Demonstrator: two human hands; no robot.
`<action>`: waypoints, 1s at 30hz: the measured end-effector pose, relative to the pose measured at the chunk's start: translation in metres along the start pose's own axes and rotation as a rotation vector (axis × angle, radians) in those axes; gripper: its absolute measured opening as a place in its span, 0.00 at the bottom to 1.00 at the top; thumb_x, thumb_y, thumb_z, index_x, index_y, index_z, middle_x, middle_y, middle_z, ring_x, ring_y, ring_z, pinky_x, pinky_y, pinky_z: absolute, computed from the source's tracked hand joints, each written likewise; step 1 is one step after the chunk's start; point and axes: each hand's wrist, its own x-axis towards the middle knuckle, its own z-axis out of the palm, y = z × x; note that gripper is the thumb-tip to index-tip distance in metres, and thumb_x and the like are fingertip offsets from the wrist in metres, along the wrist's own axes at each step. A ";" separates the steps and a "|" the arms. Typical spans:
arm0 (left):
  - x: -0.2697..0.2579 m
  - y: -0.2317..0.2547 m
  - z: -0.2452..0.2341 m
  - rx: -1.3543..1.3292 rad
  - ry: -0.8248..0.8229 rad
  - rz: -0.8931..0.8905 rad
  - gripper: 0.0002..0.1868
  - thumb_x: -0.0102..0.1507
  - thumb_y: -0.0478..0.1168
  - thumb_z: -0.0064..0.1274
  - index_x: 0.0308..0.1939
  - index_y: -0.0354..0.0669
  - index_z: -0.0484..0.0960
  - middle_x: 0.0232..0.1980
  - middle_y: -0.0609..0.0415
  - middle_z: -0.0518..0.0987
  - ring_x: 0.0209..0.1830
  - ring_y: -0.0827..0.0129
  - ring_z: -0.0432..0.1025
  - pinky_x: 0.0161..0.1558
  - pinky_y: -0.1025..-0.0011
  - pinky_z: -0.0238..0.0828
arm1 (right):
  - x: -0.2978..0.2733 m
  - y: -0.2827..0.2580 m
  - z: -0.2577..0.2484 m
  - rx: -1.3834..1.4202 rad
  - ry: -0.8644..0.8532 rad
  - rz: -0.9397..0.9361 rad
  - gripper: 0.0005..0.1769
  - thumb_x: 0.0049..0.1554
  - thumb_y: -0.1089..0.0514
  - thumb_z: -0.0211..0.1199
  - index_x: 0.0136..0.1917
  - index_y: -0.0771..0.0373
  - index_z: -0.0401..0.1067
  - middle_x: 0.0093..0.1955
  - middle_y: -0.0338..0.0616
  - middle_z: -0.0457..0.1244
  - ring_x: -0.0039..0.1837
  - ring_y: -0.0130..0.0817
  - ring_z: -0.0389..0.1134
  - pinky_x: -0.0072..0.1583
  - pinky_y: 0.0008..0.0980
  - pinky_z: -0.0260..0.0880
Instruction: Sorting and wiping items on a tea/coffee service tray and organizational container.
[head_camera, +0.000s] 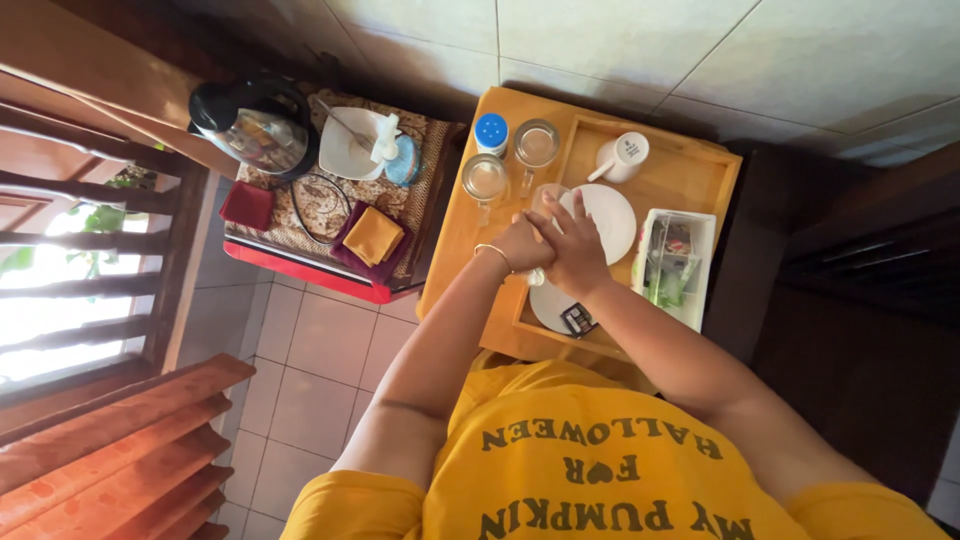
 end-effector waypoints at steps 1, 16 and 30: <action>-0.009 0.009 -0.011 0.003 -0.002 0.002 0.64 0.46 0.52 0.66 0.73 0.19 0.47 0.59 0.28 0.77 0.57 0.50 0.76 0.52 0.67 0.75 | 0.004 -0.004 -0.003 0.000 0.002 0.004 0.44 0.48 0.54 0.75 0.76 0.39 0.64 0.82 0.42 0.52 0.81 0.69 0.47 0.70 0.64 0.59; 0.015 -0.030 -0.099 0.199 0.543 0.158 0.30 0.61 0.56 0.54 0.64 0.50 0.75 0.63 0.44 0.74 0.66 0.47 0.68 0.63 0.53 0.69 | 0.051 -0.017 0.054 1.222 -0.019 0.817 0.21 0.59 0.50 0.68 0.62 0.61 0.74 0.50 0.37 0.70 0.40 0.28 0.64 0.39 0.30 0.67; 0.048 -0.049 -0.093 0.305 0.302 0.257 0.58 0.50 0.43 0.70 0.79 0.59 0.51 0.65 0.43 0.64 0.66 0.44 0.63 0.63 0.55 0.69 | 0.059 -0.029 0.094 1.060 0.183 0.914 0.22 0.55 0.47 0.71 0.57 0.59 0.70 0.41 0.36 0.67 0.36 0.22 0.67 0.32 0.29 0.68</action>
